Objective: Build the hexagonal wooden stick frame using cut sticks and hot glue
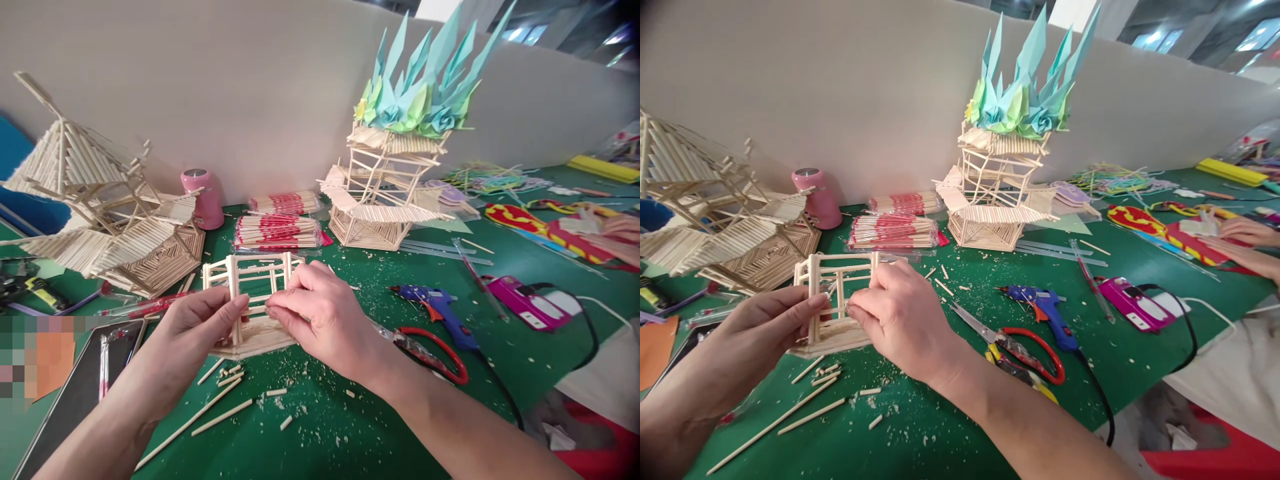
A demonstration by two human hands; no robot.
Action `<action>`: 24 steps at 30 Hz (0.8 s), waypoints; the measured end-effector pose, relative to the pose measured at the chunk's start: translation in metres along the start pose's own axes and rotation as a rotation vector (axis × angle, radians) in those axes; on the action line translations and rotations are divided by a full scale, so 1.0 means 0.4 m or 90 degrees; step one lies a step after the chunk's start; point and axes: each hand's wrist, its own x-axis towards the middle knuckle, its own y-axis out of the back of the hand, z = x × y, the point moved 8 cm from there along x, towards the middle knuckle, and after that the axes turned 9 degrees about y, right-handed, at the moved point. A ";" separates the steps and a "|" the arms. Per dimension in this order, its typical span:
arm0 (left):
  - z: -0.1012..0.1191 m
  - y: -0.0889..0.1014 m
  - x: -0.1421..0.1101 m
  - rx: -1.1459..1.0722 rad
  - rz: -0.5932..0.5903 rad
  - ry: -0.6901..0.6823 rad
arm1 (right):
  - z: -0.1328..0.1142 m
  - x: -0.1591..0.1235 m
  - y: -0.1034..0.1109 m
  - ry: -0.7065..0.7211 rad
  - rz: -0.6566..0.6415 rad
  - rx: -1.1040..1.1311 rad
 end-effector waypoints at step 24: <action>-0.009 -0.002 0.004 -0.021 -0.009 0.028 | 0.019 0.016 -0.005 -0.041 -0.067 0.041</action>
